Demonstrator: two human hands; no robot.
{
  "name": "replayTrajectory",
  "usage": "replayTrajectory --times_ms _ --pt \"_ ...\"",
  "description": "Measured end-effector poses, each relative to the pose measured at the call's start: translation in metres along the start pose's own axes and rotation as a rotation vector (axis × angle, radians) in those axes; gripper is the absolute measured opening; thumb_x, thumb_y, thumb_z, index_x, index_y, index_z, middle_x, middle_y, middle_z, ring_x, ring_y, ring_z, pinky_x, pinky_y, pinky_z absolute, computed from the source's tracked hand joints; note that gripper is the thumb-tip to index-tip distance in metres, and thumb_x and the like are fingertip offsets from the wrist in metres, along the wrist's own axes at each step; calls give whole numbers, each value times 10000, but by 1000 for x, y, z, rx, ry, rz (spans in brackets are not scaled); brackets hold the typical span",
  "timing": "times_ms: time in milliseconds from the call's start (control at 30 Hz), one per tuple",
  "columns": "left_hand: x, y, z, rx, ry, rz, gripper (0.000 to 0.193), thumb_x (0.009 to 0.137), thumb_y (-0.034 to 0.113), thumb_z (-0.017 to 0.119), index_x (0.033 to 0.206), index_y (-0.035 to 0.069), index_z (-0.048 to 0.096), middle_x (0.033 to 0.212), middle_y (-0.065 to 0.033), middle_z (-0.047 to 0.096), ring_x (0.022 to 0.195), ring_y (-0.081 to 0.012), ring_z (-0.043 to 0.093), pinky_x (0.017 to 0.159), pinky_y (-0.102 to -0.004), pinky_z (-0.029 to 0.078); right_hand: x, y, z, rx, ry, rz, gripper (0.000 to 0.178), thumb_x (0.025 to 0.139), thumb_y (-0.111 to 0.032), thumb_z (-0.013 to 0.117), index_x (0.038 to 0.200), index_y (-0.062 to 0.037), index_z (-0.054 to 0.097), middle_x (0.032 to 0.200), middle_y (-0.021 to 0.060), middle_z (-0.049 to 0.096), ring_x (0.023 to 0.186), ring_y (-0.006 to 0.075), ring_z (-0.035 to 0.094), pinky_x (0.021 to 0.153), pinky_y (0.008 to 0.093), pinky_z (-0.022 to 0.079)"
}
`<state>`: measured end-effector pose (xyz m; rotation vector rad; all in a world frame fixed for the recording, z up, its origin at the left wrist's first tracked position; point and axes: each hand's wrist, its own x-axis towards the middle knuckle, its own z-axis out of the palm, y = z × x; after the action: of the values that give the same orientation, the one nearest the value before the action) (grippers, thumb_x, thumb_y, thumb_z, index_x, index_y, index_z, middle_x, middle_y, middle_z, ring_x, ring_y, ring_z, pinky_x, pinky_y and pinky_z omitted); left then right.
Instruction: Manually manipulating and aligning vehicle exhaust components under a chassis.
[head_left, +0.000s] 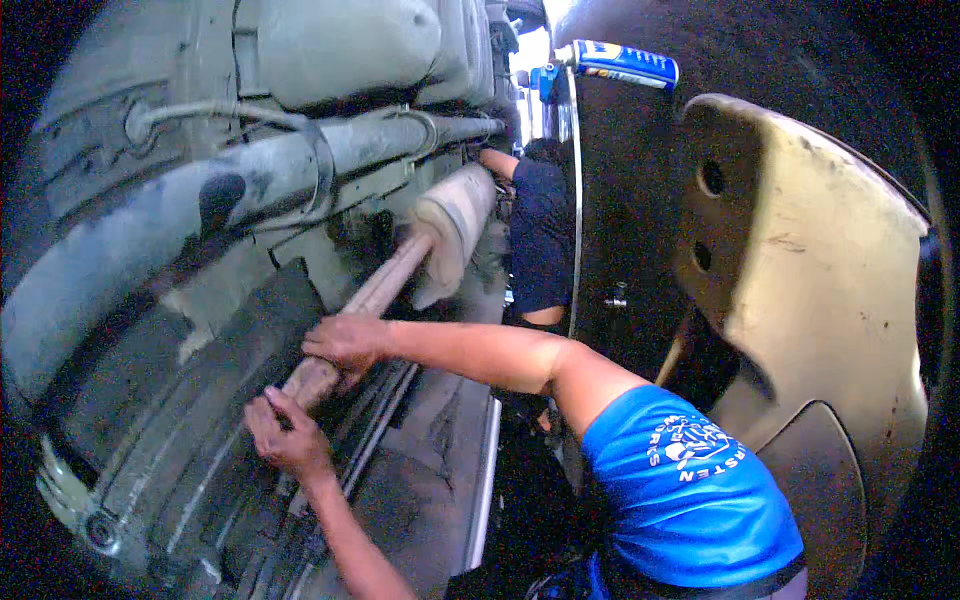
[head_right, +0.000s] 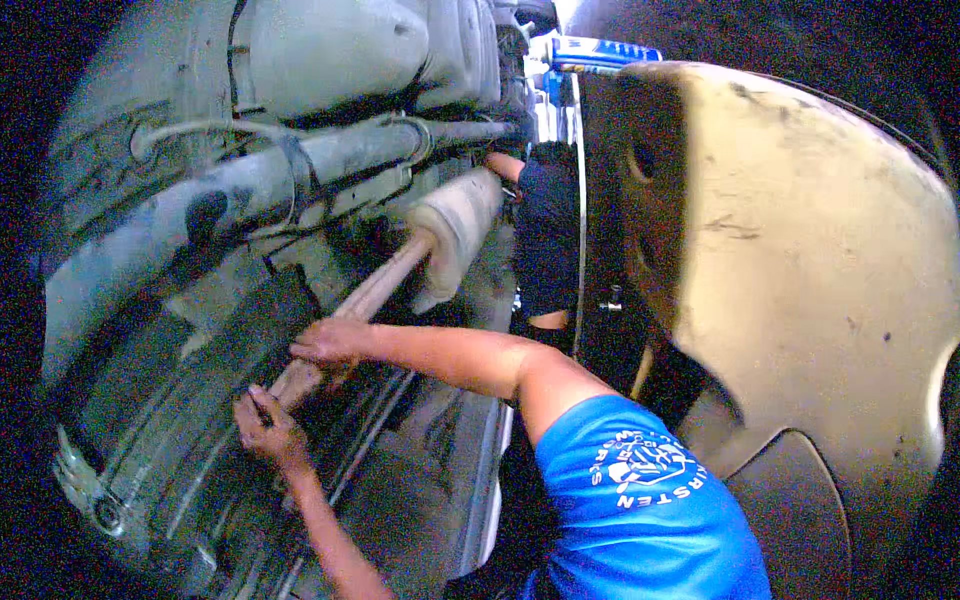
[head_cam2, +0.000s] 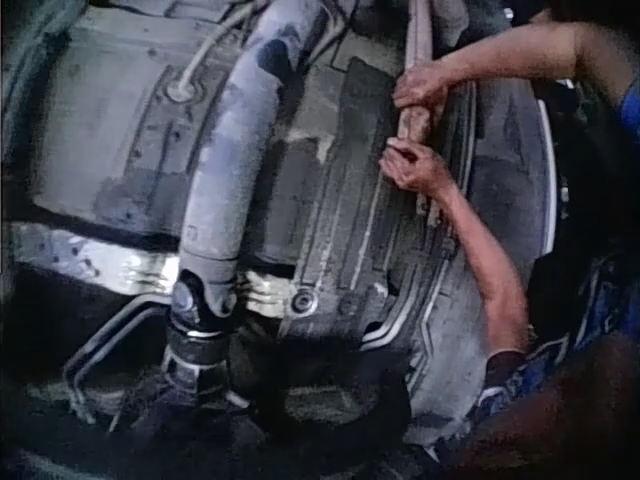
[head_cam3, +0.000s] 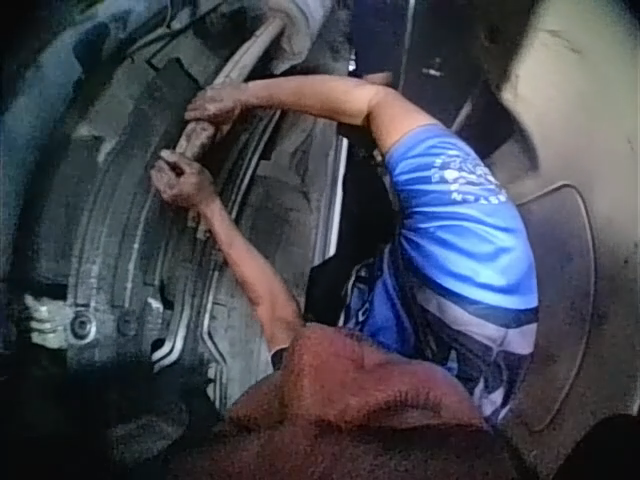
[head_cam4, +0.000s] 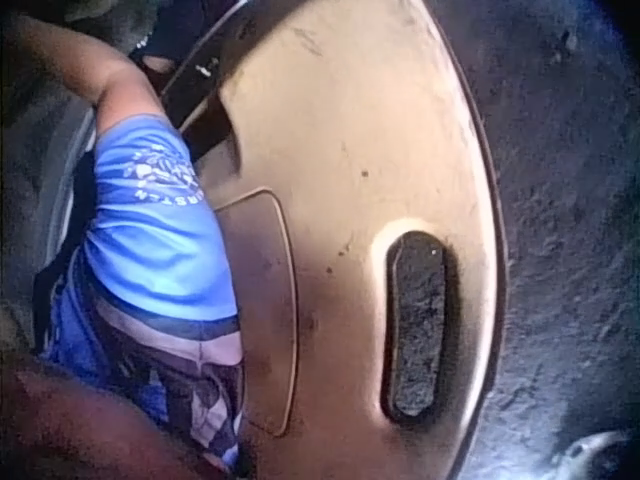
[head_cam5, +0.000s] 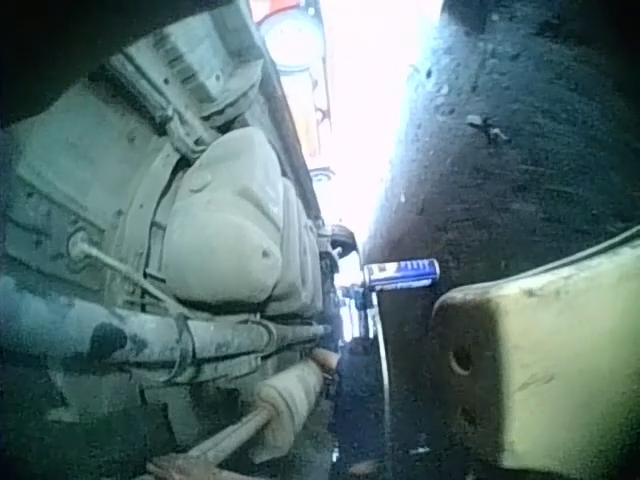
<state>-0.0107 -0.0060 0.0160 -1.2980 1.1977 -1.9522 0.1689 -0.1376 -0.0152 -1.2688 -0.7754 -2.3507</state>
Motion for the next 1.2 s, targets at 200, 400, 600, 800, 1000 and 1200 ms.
replayTrajectory --times_ms 200,400,600,800,1000,1200 --pt "-8 8 14 -43 293 364 268 931 55 514 686 -43 466 664 -224 448 674 -411 448 646 -510 361 -15 2 3 -24 264 -101 771 497 -397 816 1084 -11 500 941 144 566 881 345 596 762 434 485" --pt "-10 5 -2 -94 43 -26 248 932 67 531 736 -83 556 736 -259 560 755 -443 529 726 -525 423 -6 -8 -1 39 178 -96 696 621 -425 769 1088 12 492 992 178 569 957 367 593 830 444 486" --pt "-1 2 3 -17 55 9 260 944 98 531 808 -106 617 856 -293 634 857 -467 590 879 -491 466 0 2 0 49 121 -59 781 577 -474 809 1090 7 468 1010 194 580 984 387 593 882 460 474" --pt "0 3 2 -49 135 45 245 934 70 532 755 -88 584 735 -249 572 732 -426 538 737 -508 440 4 -4 -5 71 61 -37 839 536 -461 833 1132 3 468 1061 192 579 1013 388 588 880 460 476" --pt "-8 17 2 -87 79 185 235 926 34 519 714 -65 522 691 -218 513 687 -386 489 657 -479 390 -22 -2 -3 12 212 -70 820 520 -453 833 1114 -7 486 971 148 561 919 362 590 821 455 489" --pt "-2 13 6 -80 159 141 264 938 56 511 703 -64 515 684 -218 509 675 -391 483 661 -486 387 -10 -1 -10 57 2 3 1020 530 -481 863 1309 -1 412 1177 214 573 1091 414 568 911 474 477"
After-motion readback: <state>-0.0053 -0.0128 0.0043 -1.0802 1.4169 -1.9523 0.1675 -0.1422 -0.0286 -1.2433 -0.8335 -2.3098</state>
